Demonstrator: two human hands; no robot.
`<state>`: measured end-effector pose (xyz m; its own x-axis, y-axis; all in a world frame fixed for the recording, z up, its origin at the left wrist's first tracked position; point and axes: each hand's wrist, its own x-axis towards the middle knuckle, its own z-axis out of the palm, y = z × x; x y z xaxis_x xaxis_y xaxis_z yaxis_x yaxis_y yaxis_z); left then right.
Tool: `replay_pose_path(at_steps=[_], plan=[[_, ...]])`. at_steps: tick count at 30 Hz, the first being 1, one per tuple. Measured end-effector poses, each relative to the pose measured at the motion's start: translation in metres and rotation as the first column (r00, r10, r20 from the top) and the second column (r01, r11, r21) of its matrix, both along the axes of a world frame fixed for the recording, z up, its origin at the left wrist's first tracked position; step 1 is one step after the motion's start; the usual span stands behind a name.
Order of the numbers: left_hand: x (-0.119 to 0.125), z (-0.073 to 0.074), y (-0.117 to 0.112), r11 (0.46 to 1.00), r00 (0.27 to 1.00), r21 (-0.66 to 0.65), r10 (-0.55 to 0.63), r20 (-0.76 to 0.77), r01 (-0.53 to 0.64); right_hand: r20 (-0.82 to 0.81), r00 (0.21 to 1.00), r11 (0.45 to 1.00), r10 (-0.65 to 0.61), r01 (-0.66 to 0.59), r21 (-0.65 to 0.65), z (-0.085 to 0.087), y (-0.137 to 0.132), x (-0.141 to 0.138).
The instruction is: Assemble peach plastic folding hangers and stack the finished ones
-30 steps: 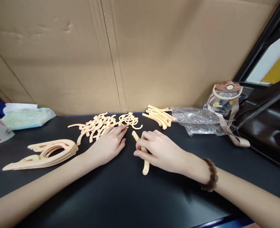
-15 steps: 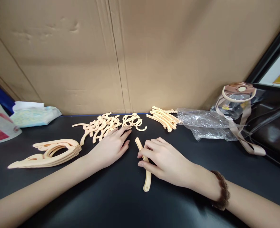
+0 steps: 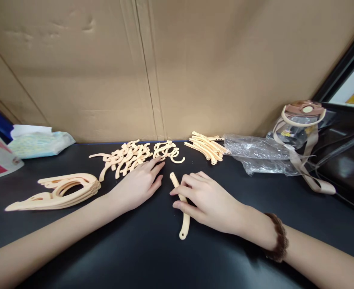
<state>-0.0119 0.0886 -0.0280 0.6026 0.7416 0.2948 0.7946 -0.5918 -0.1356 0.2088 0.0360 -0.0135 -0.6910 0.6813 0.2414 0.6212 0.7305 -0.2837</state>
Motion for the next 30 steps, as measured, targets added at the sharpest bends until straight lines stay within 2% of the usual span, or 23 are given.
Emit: replay_pose_path(at_steps=[19, 30], plan=[[0.0009, 0.003, -0.0002, 0.999, 0.999, -0.011, -0.038, -0.023, 0.037, 0.012, 1.0, 1.0, -0.006, 0.006, -0.004, 0.0017, -0.001, -0.0002], [0.0011, 0.0037, -0.0002, 0.997, 0.998, -0.052, -0.063, 0.026, 0.064, 0.013, 1.0, 1.0, -0.011, 0.011, -0.017, 0.003, -0.0017, -0.0006]])
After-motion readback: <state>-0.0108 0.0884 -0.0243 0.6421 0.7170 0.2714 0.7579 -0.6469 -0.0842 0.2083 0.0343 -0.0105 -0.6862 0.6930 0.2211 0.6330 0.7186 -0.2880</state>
